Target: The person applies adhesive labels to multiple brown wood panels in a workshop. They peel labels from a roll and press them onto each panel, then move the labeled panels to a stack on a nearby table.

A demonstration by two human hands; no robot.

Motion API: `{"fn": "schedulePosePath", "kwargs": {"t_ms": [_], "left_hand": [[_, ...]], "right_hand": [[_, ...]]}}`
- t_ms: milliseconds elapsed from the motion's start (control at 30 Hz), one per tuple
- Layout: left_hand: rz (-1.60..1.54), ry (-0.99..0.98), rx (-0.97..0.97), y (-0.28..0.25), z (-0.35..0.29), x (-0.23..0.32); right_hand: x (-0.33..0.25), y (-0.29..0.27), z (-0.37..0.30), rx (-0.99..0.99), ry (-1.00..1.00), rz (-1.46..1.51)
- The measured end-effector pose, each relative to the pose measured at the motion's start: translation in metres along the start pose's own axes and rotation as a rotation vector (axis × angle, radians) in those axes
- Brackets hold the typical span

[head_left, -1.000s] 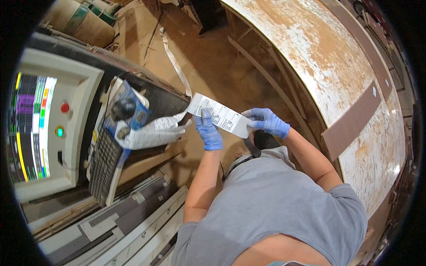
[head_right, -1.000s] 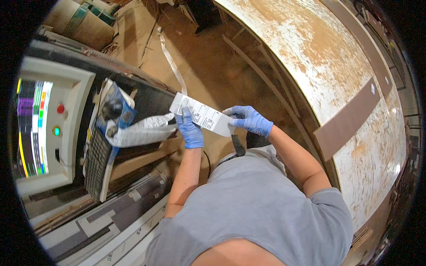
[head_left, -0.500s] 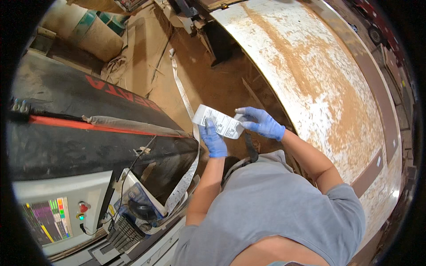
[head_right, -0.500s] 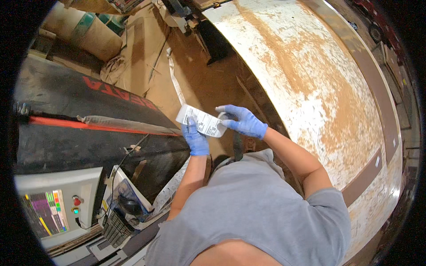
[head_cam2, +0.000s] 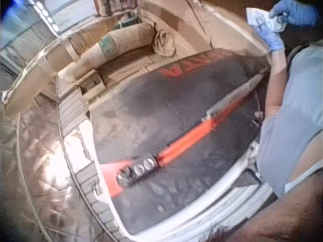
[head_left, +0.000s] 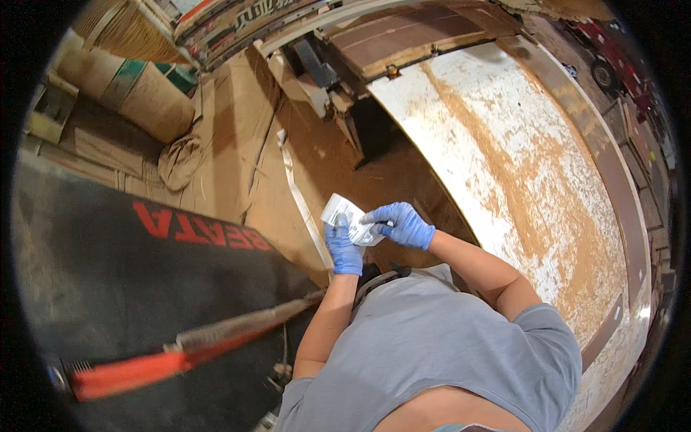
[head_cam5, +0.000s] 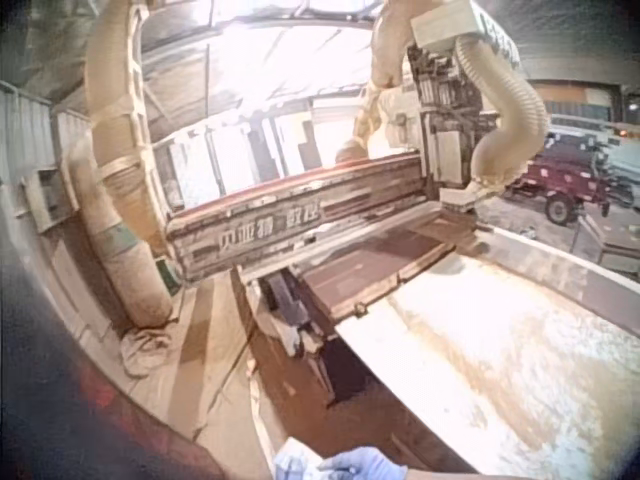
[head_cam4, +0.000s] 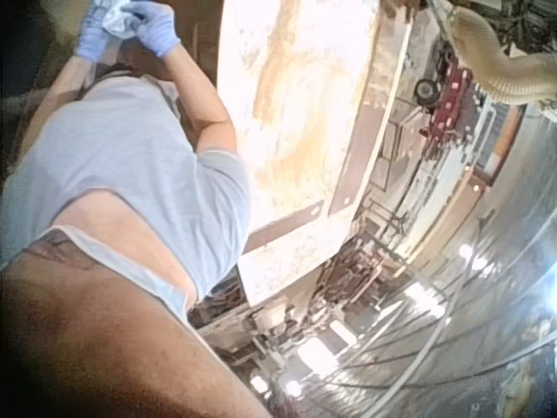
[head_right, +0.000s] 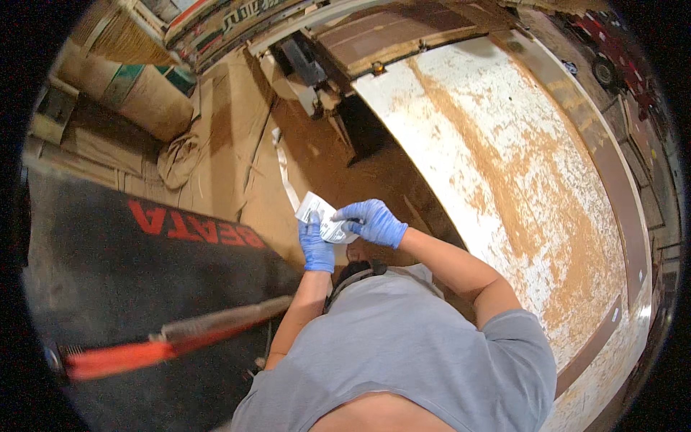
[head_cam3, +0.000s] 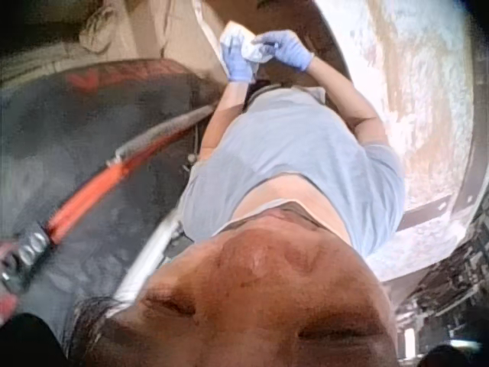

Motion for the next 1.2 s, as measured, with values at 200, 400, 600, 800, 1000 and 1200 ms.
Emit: {"fn": "schedulePosePath", "kwargs": {"t_ms": [200,400,600,800,1000,1200], "left_hand": [[0.098,-0.058,-0.049,0.013,0.110,0.015],[0.105,-0.043,0.052,0.032,0.220,0.000],[0.093,0.006,0.025,0.079,0.330,0.006],[0.068,-0.023,0.009,0.136,0.396,0.008],[0.044,-0.076,0.025,0.154,0.442,-0.011],[0.094,-0.104,0.015,0.183,0.485,-0.020]], "right_hand": [[0.023,-0.013,0.082,0.073,0.138,0.071],[0.080,-0.047,0.153,0.179,0.198,0.415],[0.184,-0.192,0.291,0.618,0.286,0.161],[0.271,-0.283,0.435,0.533,0.438,-0.363],[0.279,-0.301,0.474,0.369,0.364,-1.148],[0.229,-0.236,0.423,-0.211,0.267,-0.584]]}}
Point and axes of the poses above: each hand's wrist, its own z-axis towards the middle knuckle, its own y-axis out of the palm, x = y × z, the point moved 4 cm from there along z, towards the middle knuckle, and after that the axes turned 2 degrees about -z, right-handed, at the moved point
